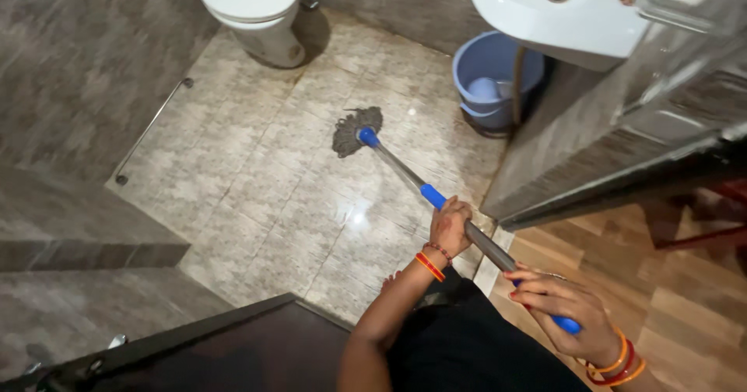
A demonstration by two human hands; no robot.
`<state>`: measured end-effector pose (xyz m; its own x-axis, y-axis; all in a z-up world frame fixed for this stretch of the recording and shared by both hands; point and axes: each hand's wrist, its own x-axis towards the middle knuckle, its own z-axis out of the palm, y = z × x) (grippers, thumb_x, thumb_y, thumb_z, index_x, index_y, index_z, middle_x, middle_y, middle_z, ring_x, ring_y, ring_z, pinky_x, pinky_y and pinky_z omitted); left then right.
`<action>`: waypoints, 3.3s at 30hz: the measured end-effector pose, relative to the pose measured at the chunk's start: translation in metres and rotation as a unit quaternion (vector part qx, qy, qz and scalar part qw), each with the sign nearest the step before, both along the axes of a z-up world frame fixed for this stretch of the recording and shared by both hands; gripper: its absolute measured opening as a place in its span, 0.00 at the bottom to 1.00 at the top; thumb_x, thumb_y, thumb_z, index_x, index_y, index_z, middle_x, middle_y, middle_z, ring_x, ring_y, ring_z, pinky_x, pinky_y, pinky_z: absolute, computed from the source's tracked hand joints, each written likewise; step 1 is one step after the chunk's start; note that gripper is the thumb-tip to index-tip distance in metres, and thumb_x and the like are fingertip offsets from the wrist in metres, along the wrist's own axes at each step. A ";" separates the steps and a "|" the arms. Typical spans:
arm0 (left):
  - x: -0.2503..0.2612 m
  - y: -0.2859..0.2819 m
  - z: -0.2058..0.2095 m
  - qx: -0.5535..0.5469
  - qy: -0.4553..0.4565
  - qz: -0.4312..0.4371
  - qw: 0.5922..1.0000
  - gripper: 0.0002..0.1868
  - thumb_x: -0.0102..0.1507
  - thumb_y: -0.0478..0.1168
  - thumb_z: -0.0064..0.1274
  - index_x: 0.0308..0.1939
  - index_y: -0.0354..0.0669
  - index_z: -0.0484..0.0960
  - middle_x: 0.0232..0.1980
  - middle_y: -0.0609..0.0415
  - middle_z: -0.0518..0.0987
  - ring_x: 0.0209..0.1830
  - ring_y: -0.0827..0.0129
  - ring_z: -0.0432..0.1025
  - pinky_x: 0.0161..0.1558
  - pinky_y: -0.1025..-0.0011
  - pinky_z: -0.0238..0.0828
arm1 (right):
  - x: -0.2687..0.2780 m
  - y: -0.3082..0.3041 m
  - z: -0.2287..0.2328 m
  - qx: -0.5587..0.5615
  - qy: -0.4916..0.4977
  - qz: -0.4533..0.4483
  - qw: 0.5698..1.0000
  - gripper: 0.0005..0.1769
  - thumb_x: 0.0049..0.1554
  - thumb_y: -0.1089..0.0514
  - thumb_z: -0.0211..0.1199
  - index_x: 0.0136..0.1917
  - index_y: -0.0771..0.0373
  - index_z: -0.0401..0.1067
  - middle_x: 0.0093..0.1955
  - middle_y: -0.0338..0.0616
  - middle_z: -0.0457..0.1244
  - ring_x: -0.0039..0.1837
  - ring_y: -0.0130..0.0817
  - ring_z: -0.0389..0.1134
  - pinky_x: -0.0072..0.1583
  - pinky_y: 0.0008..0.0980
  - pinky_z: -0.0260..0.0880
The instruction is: The person mops the tiled floor of a bathroom using a mop, moving it across different areas of the floor.
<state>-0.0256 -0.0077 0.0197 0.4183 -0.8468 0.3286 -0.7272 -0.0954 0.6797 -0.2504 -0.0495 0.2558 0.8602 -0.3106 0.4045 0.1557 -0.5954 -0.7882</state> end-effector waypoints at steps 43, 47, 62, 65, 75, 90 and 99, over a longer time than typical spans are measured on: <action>0.096 -0.014 0.072 -0.145 0.037 -0.150 0.977 0.17 0.56 0.38 0.66 0.22 0.41 0.71 0.25 0.48 0.73 0.31 0.49 0.69 0.38 0.56 0.63 | 0.108 0.026 -0.009 -0.023 -0.011 -0.091 0.996 0.09 0.57 0.64 0.62 0.50 0.65 0.79 0.50 0.52 0.73 0.56 0.51 0.77 0.68 0.55 0.69; 0.084 -0.012 0.122 -0.221 0.065 -0.175 0.957 0.18 0.56 0.35 0.65 0.21 0.43 0.69 0.23 0.51 0.72 0.25 0.53 0.69 0.33 0.59 0.62 | 0.111 0.021 0.042 -0.057 -0.076 -0.061 0.994 0.16 0.63 0.54 0.54 0.49 0.66 0.78 0.48 0.52 0.72 0.52 0.50 0.78 0.61 0.48 0.77; 0.135 -0.043 0.047 -0.222 0.012 -0.209 0.952 0.14 0.58 0.34 0.60 0.23 0.42 0.69 0.25 0.48 0.71 0.27 0.51 0.69 0.34 0.57 0.64 | 0.146 0.025 -0.044 -0.007 -0.087 -0.160 0.983 0.09 0.61 0.60 0.58 0.49 0.64 0.77 0.46 0.53 0.74 0.53 0.48 0.79 0.53 0.43 0.80; 0.158 -0.052 0.014 -0.167 -0.008 -0.186 0.968 0.14 0.57 0.35 0.61 0.23 0.42 0.70 0.26 0.47 0.72 0.30 0.49 0.69 0.37 0.55 0.65 | 0.162 0.021 -0.071 -0.020 -0.035 -0.167 0.985 0.08 0.60 0.65 0.57 0.50 0.64 0.77 0.51 0.54 0.73 0.61 0.51 0.77 0.60 0.45 0.76; 0.205 -0.053 -0.072 -0.010 -0.094 -0.137 0.986 0.11 0.41 0.30 0.63 0.24 0.42 0.78 0.36 0.44 0.79 0.50 0.46 0.72 0.60 0.49 0.63 | 0.190 0.019 -0.169 -0.022 0.077 -0.089 0.993 0.09 0.58 0.68 0.66 0.53 0.65 0.76 0.56 0.48 0.69 0.73 0.52 0.65 0.77 0.52 0.55; 0.116 -0.007 0.111 -0.154 0.011 -0.133 0.979 0.17 0.55 0.35 0.63 0.20 0.44 0.69 0.24 0.51 0.73 0.29 0.53 0.69 0.38 0.58 0.61 | 0.143 0.016 0.043 -0.102 -0.099 -0.048 0.989 0.09 0.55 0.60 0.56 0.44 0.66 0.74 0.48 0.51 0.70 0.55 0.49 0.77 0.57 0.43 0.80; 0.134 -0.028 0.090 -0.204 0.015 -0.150 0.967 0.15 0.57 0.33 0.60 0.22 0.43 0.68 0.24 0.49 0.70 0.27 0.52 0.68 0.36 0.58 0.63 | 0.157 0.014 0.021 -0.060 -0.097 -0.106 0.988 0.11 0.56 0.61 0.54 0.44 0.68 0.75 0.49 0.54 0.72 0.55 0.50 0.78 0.56 0.42 0.79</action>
<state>0.1082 -0.0357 0.1101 0.1882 -0.7346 0.6519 -0.6598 0.3970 0.6379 -0.0937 -0.0357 0.2763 0.6838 -0.4149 0.6003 0.1586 -0.7184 -0.6773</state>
